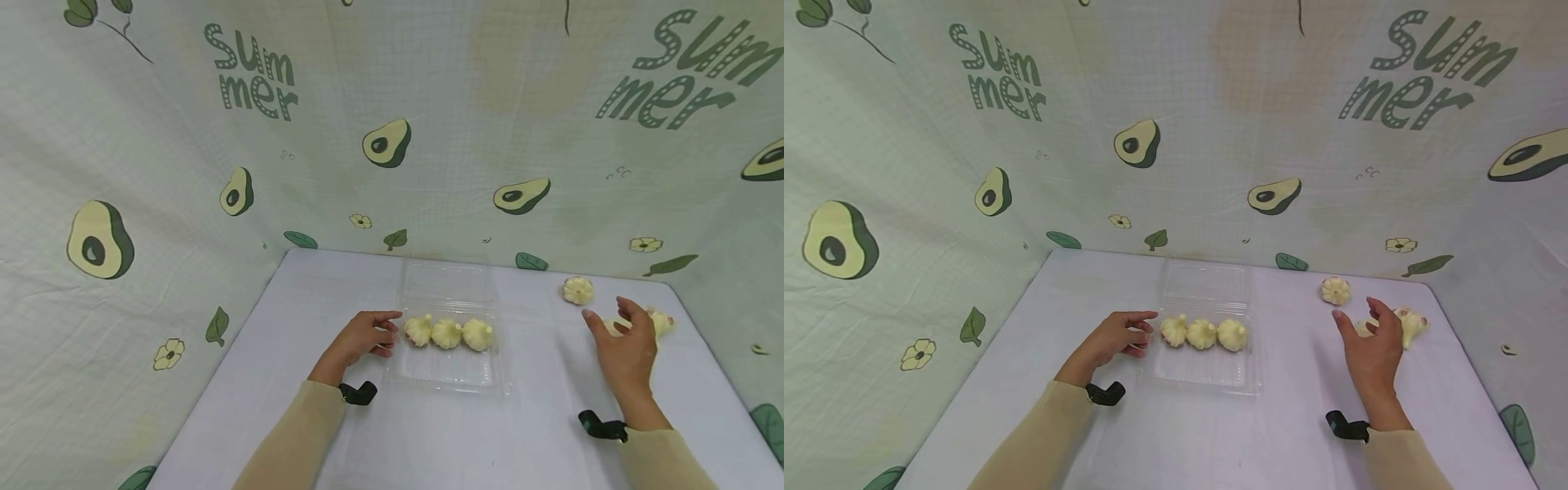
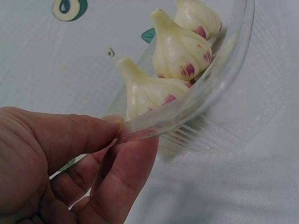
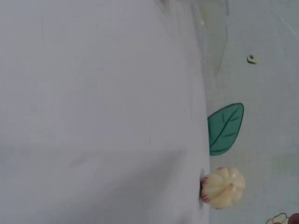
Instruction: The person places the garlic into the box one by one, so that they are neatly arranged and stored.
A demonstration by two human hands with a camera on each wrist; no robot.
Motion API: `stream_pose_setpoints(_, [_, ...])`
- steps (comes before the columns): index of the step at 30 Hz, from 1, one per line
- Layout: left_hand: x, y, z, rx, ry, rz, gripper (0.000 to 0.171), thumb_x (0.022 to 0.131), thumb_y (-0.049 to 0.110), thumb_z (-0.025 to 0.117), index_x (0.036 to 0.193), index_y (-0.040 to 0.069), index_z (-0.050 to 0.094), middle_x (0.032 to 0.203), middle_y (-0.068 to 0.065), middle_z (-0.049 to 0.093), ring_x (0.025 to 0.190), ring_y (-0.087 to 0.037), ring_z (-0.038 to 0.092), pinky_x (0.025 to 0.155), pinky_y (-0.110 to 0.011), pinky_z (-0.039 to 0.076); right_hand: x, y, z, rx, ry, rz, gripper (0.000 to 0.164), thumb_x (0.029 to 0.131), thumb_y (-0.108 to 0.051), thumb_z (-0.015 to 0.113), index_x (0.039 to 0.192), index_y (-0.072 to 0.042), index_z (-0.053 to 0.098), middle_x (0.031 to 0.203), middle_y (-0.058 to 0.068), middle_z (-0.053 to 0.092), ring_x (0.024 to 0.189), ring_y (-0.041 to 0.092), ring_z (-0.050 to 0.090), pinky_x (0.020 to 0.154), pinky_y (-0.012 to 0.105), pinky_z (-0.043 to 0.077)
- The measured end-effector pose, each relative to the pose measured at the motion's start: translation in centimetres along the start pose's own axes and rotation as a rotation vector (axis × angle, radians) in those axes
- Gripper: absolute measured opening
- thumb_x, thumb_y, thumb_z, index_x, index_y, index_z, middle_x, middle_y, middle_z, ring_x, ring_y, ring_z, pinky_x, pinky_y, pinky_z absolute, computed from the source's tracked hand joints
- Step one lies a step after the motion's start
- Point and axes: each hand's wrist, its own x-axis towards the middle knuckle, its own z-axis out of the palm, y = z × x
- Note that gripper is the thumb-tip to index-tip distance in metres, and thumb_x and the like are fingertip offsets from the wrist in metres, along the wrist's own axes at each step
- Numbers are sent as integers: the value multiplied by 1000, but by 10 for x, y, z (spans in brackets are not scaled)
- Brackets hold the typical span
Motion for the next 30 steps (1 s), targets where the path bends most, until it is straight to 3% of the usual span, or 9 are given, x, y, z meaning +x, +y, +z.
stream_pose_setpoints(11, [1,1,1,5,0,-1,56,97,-1,72,150,14,62,119,-13,65,82,-26,73,70,-31,66,17,23,-24,-15,65,124,71,103,-40,66,164,-19,36,166,6,38,151,29,36,124,46,33])
stream_pose_setpoints(16, [1,1,1,7,2,-5,56,97,-1,72,150,13,62,119,-13,64,82,-26,73,69,-31,66,25,37,-28,-26,13,174,73,104,-39,65,166,-19,32,169,9,33,154,31,31,126,52,30])
stream_pose_setpoints(22, [1,0,1,7,1,-3,56,97,-1,72,150,13,61,120,-14,64,81,-25,73,69,-30,66,30,51,-27,-46,-63,138,74,105,-28,66,167,-11,29,171,18,31,159,37,26,127,59,29])
stream_pose_setpoints(30, [-1,-1,1,15,2,3,55,97,-1,72,150,13,61,120,-14,64,76,-19,71,69,-30,65,39,66,-22,-64,-152,157,79,105,-25,65,169,-10,20,173,19,24,158,43,24,126,64,26])
